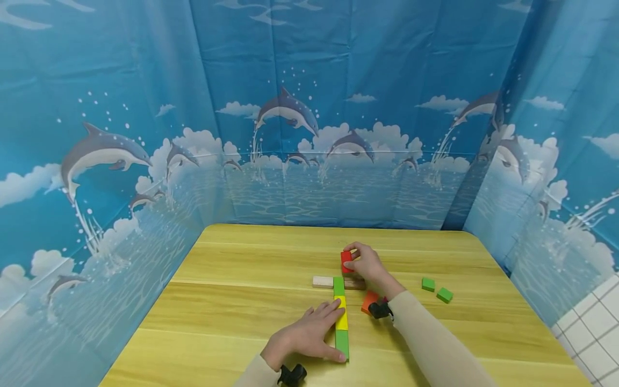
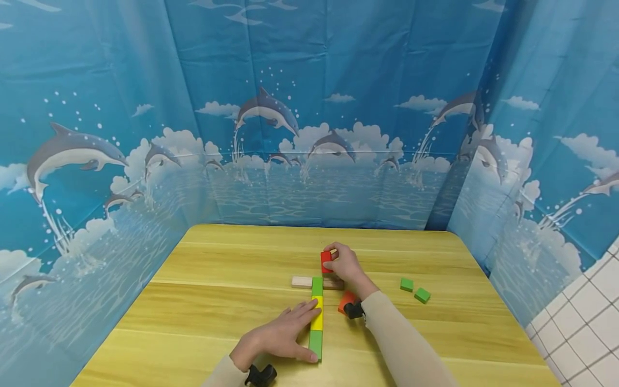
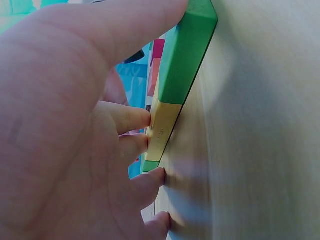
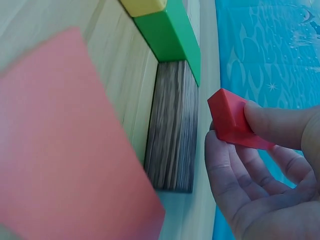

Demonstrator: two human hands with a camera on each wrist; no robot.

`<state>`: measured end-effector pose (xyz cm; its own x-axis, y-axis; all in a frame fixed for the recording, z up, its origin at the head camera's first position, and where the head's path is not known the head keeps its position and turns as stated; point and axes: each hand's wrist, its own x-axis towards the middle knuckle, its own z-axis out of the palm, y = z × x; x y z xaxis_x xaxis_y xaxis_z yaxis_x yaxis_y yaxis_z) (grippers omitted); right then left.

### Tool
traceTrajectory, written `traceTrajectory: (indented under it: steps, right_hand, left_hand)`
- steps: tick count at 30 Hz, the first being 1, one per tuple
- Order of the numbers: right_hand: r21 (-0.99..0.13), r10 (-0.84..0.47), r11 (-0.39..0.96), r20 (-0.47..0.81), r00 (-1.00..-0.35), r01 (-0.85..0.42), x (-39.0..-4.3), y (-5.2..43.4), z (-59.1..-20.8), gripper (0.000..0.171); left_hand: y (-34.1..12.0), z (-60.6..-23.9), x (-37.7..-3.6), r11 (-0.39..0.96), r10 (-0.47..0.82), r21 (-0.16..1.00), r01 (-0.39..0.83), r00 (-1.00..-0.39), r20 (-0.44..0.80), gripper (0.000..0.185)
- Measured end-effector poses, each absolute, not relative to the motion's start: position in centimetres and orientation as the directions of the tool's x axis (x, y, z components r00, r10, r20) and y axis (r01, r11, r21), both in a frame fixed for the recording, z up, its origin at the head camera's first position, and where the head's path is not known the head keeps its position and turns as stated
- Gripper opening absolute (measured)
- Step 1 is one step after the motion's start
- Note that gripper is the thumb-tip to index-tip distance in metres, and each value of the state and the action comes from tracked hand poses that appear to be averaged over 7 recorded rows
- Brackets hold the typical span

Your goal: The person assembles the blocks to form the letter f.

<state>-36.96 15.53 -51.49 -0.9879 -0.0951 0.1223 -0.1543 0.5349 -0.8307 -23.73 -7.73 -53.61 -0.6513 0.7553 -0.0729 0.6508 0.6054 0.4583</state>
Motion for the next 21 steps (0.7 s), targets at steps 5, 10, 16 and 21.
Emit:
traceTrajectory:
  steps: [5, 10, 16, 21]
  right_hand:
    - [-0.834, -0.099, 0.53, 0.123, -0.987, -0.157, -37.0, 14.9, -51.6, 0.039]
    - [-0.849, -0.1, 0.509, 0.106, -0.989, -0.142, -37.1, 14.2, -52.0, 0.038]
    - [-0.87, -0.084, 0.483, 0.065, -0.994, -0.097, -37.4, 13.8, -52.3, 0.037]
    - [-0.852, -0.078, 0.515, 0.055, -0.995, -0.088, -37.8, 13.6, -52.5, 0.037]
  left_hand:
    - [-7.7, -53.7, -23.8, 0.602, 0.757, 0.463, 0.65, -0.65, -0.073, 0.098]
    - [-7.7, -53.6, -23.7, 0.606, 0.755, 0.461, 0.649, -0.652, -0.074, 0.098]
    - [-7.7, -53.5, -23.7, 0.61, 0.752, 0.459, 0.646, -0.654, -0.078, 0.098]
    - [-7.7, -53.3, -23.7, 0.609, 0.753, 0.464, 0.643, -0.653, -0.081, 0.097]
